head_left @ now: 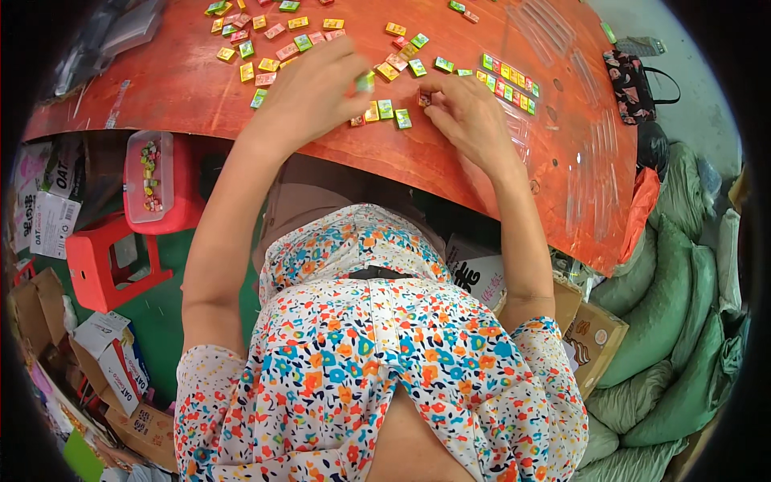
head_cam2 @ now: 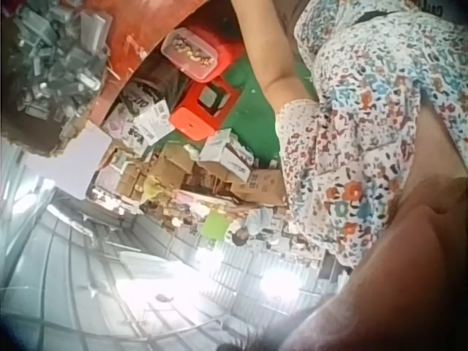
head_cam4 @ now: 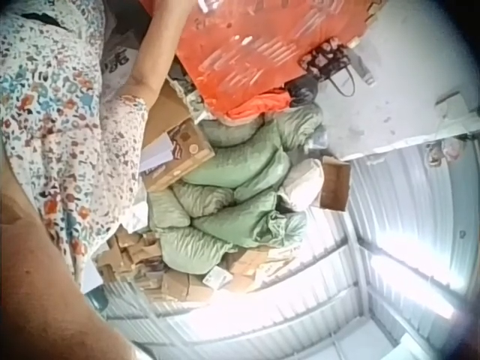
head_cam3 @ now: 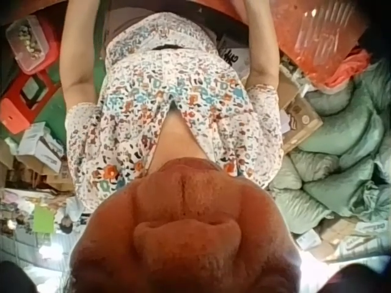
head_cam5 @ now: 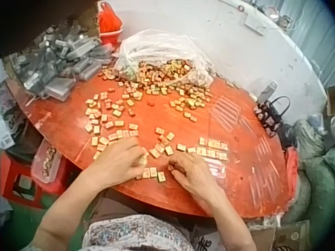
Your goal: Sorting small colorful square pieces and placing them into clear plastic trays for packaging.
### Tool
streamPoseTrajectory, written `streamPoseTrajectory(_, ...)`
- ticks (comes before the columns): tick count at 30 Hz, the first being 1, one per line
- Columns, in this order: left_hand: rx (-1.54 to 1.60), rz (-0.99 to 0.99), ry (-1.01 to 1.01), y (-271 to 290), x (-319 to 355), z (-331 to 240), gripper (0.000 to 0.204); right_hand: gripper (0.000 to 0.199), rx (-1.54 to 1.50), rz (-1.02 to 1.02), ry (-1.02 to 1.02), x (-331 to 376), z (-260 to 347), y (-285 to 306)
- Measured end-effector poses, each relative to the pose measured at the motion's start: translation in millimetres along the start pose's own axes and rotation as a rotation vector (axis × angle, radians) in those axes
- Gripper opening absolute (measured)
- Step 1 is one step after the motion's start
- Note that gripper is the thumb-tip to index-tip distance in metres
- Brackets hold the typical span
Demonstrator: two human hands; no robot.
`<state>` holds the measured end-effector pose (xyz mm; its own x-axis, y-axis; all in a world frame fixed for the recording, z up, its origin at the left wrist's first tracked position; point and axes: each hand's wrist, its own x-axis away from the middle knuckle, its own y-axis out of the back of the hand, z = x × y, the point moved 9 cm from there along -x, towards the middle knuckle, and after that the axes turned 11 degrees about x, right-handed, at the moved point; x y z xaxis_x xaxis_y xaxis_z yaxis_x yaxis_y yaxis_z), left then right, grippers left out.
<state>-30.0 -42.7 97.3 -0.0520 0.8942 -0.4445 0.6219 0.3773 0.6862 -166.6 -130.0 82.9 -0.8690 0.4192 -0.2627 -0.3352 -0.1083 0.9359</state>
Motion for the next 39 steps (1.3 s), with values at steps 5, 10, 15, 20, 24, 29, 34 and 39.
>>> streamPoseTrajectory(5, -0.018, 0.058, 0.17, 2, 45, 7, 0.017, 0.025, 0.177, 0.018, 0.116, 6, 10, -3)
streamPoseTrajectory(10, 0.055, 0.002, 0.218, -6, 48, 7, 0.016, 0.024, 0.159, -0.022, 0.133, -1, 13, -8)
streamPoseTrajectory(15, 0.077, -0.004, 0.245, -8, 52, 6, 0.021, 0.025, 0.08, 0.018, 0.118, -10, 13, -9)
streamPoseTrajectory(20, 0.085, -0.06, 0.244, -4, 55, 2, 0.027, 0.025, 0.058, 0.028, 0.057, -9, 9, -4)
streamPoseTrajectory(24, 0.081, -0.045, 0.252, -10, 51, -4, 0.029, 0.027, 0.162, -0.008, 0.143, -9, 9, -10)
streamPoseTrajectory(29, -0.111, -0.051, 0.117, -28, 29, -32, 0.03, 0.031, 0.052, 0.035, 0.135, -11, 7, -15)
streamPoseTrajectory(34, -0.231, -0.016, 0.102, -59, 14, -39, 0.027, 0.032, 0.064, -0.012, 0.121, -6, 4, -11)
streamPoseTrajectory(39, -0.202, -0.042, 0.044, -60, 17, -48, 0.025, 0.03, -0.003, 0.043, 0.09, -6, -2, -15)
